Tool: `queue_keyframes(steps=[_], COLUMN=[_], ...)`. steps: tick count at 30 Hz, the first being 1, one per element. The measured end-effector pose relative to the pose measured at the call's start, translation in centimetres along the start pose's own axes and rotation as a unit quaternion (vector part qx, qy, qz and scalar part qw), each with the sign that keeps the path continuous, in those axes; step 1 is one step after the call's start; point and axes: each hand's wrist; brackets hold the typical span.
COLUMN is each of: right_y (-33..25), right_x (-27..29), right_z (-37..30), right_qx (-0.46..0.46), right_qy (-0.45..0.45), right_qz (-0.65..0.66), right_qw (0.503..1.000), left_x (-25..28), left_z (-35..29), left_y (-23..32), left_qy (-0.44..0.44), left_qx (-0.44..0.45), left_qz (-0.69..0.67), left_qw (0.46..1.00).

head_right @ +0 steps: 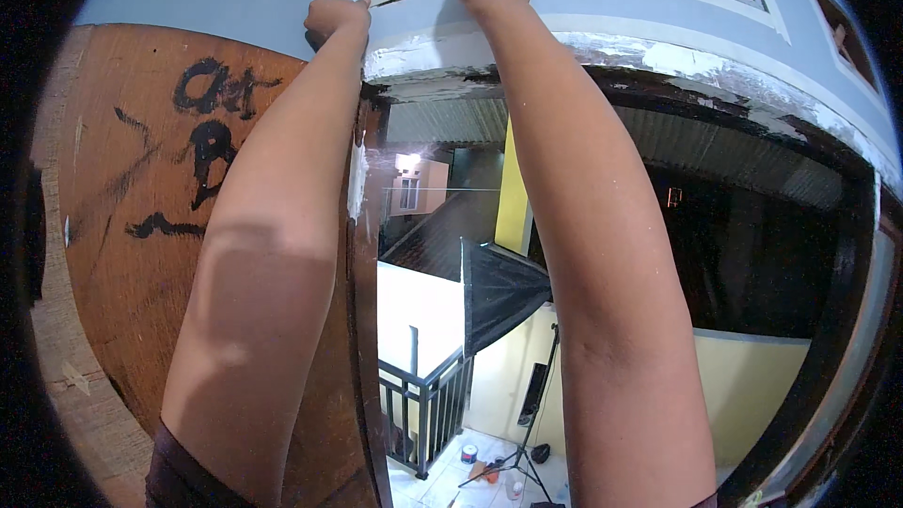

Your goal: The person applies white putty to the gaps above a wooden door frame using a putty knife, cleans the tool with paper, and applies strips of masking tape to the wall.

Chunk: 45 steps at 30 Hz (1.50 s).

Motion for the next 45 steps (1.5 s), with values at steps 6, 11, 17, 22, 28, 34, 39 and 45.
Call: queue_keyframes(steps=[6,11,17,22,28,34,39,45], right_y=[1.4,-0.1,0.0,0.1,0.5,0.0,0.4,0.4], right_x=[-0.8,0.3,0.0,-0.1,-0.3,-0.1,-0.6,-0.2], right_z=[-0.7,0.1,0.0,0.2,0.6,1.3,1.2,1.5], right_qx=[0.014,0.042,0.05,0.021,0.059,-0.001,0.006,-0.004], right_qy=[0.006,0.03,0.036,0.018,0.049,-0.004,0.01,0.005], right_qz=[-0.035,-0.021,-0.024,-0.028,-0.022,-0.033,-0.036,-0.039], right_qw=[0.999,0.998,0.998,0.999,0.997,0.999,0.999,0.999], left_x=[-1.5,-0.2,-0.1,-0.8,-0.9,-0.3,-0.8,-0.6], left_z=[-0.6,0.7,0.4,0.4,0.5,0.4,0.9,0.5], left_y=[-0.6,0.2,0.0,-0.3,-0.2,0.0,-0.2,-0.2], left_qy=[-0.016,-0.016,-0.004,-0.009,-0.014,-0.009,-0.013,-0.012], left_qx=[-0.005,-0.005,-0.014,-0.004,-0.007,0.008,0.005,0.006], left_qz=[0.031,0.002,0.005,-0.005,-0.02,-0.014,-0.021,-0.028], left_qw=[0.999,1.0,1.0,1.0,1.0,1.0,1.0,1.0])
Point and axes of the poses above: each hand's wrist, its own z-axis towards the middle knuckle, its own x-axis out of the back of the hand, y = z × x, and after that the axes turned 15 degrees about y, right-handed
